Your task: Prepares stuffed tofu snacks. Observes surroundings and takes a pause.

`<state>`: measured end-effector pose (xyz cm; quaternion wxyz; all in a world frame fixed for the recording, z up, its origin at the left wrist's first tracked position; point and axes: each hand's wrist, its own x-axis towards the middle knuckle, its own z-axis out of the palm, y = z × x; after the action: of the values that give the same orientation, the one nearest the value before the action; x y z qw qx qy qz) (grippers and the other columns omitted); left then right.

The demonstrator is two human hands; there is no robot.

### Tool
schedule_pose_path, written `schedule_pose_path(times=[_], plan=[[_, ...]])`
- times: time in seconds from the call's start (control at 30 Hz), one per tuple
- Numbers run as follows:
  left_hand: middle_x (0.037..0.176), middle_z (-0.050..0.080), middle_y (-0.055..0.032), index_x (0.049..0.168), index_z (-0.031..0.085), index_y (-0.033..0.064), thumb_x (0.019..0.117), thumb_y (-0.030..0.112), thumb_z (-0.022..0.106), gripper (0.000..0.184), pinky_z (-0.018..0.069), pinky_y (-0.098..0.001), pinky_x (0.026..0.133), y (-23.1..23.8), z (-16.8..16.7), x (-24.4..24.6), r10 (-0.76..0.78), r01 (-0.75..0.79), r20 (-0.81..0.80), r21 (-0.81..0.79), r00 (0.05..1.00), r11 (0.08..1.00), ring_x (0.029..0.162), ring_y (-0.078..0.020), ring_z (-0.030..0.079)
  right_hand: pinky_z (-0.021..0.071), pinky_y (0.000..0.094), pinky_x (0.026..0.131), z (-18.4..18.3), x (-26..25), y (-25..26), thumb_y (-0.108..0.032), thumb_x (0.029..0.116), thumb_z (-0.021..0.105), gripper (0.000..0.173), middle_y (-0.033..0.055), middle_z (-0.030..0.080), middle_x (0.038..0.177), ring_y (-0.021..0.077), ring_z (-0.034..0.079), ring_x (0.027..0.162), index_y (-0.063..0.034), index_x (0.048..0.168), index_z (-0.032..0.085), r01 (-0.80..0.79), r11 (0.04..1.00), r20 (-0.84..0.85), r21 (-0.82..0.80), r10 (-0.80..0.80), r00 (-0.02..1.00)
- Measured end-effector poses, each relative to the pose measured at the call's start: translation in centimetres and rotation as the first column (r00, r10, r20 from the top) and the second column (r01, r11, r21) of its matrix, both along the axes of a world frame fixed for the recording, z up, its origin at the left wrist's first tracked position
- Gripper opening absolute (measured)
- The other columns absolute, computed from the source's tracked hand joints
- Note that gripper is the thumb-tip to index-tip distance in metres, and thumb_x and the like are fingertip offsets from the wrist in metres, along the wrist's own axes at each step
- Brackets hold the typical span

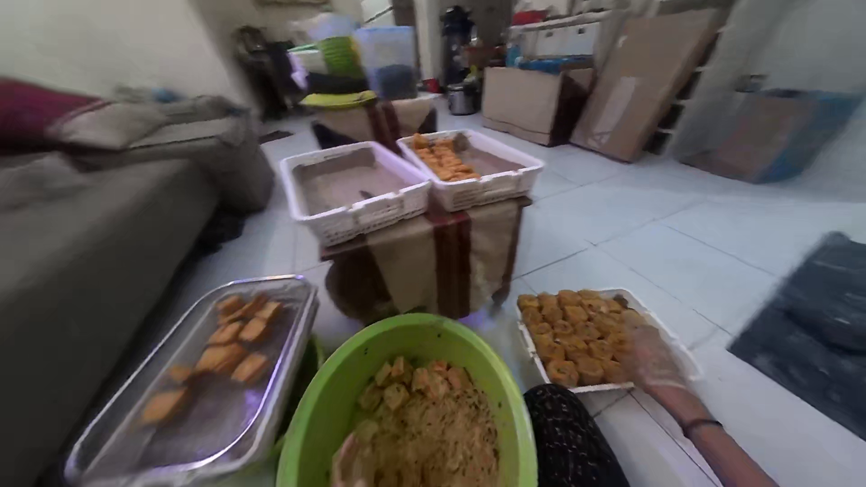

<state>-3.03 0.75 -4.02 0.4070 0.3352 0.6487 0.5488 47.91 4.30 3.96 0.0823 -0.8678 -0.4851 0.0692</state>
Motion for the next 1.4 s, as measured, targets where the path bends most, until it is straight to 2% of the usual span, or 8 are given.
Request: schedule_pose_path(times=[0.2,0.47,0.57,0.8,1.0,1.17,1.3,1.4], plan=[[0.145,0.047,-0.0322,0.145,0.041,-0.0122,0.1035,0.006,0.049,0.046,0.0425,-0.0477,0.11,-0.2,1.4,0.8,0.266,-0.268,0.042,0.043,0.963,0.963,0.133,-0.0375,0.05,0.0511,0.0507,0.105,5.9,-19.2,3.8,-0.021,0.1,0.061,0.043,0.0156,0.064,0.136,0.032,0.065,0.12,-0.0132,0.142,0.06,-0.47,0.875,-0.269,0.118,0.484,0.833],[0.148,0.042,-0.0332,0.148,0.036,-0.0117,0.1053,0.007,0.044,0.047,0.0421,-0.0493,0.109,-0.4,2.3,0.8,0.378,-0.401,0.243,0.052,0.893,0.915,0.134,-0.0387,0.047,0.0427,0.0466,0.115,-4.6,-40.8,8.8,-0.019,0.1006,0.06,0.034,0.0177,0.064,0.136,0.0311,0.058,0.131,-0.0055,0.132,0.067,-0.818,0.573,-0.488,0.047,0.728,0.481],[0.145,0.045,-0.0322,0.148,0.035,-0.0093,0.1039,0.008,0.045,0.048,0.0463,-0.0507,0.102,-0.3,1.9,1.1,0.394,-0.433,0.305,0.071,0.867,0.899,0.127,-0.0364,0.051,0.0395,0.0548,0.117,-6.9,-44.9,6.3,-0.023,0.0966,0.065,0.05,0.0225,0.054,0.147,0.0384,0.05,0.139,-0.0037,0.142,0.058,-0.849,0.508,-0.446,-0.144,0.733,0.514],[0.143,0.045,-0.0328,0.145,0.037,-0.0132,0.1022,0.006,0.048,0.048,0.0436,-0.0446,0.107,0.0,2.4,1.2,0.361,-0.406,0.349,0.063,0.865,0.912,0.128,-0.0338,0.051,0.0436,0.0576,0.111,-7.2,-43.9,6.6,-0.035,0.0876,0.076,0.064,0.0245,0.059,0.14,0.0392,0.055,0.132,-0.0019,0.14,0.058,-0.744,0.61,-0.542,-0.271,0.542,0.642],[0.146,0.048,-0.0288,0.147,0.042,-0.007,0.1021,0.007,0.054,0.049,0.0453,-0.0488,0.107,0.2,2.9,1.5,0.022,-0.024,0.339,0.003,0.94,1.0,0.13,-0.0357,0.053,0.05,0.0386,0.107,-3.4,-36.5,4.8,-0.011,0.1009,0.061,0.035,0.0202,0.068,0.128,0.0224,0.065,0.118,0.0051,0.132,0.063,-0.649,0.723,-0.853,0.236,0.474,0.218],[0.137,0.057,-0.0241,0.143,0.049,-0.0046,0.097,0.001,0.063,0.048,0.0559,-0.0424,0.097,-0.7,3.1,3.1,-0.112,0.103,0.333,0.044,0.936,0.994,0.117,-0.0281,0.064,0.0414,0.0432,0.116,-0.5,-33.4,2.9,-0.014,0.0965,0.067,0.044,0.022,0.059,0.142,0.0309,0.055,0.134,-0.0034,0.139,0.062,-0.703,0.684,-0.624,0.194,0.639,0.45],[0.132,0.061,-0.0211,0.14,0.053,-0.0037,0.0961,0.005,0.066,0.046,0.0586,-0.0404,0.093,-1.1,3.9,2.5,-0.149,0.138,0.342,0.054,0.928,0.989,0.112,-0.0251,0.067,0.0512,0.044,0.106,-0.3,-32.9,1.9,-0.016,0.0902,0.071,0.055,0.0154,0.061,0.138,0.028,0.062,0.123,-0.0169,0.144,0.06,-0.669,0.647,-0.454,0.365,0.751,0.478],[0.128,0.064,-0.0195,0.135,0.057,-0.0055,0.0951,0.006,0.067,0.042,0.0569,-0.0385,0.096,-1.1,3.4,2.6,-0.143,0.121,0.308,0.09,0.941,0.989,0.112,-0.0218,0.067,0.0529,0.0423,0.105,0.2,-33.5,0.7,-0.012,0.09,0.07,0.035,0.0129,0.066,0.129,0.0257,0.064,0.12,-0.0184,0.124,0.075,-0.659,0.561,-0.321,0.501,0.828,0.46]])
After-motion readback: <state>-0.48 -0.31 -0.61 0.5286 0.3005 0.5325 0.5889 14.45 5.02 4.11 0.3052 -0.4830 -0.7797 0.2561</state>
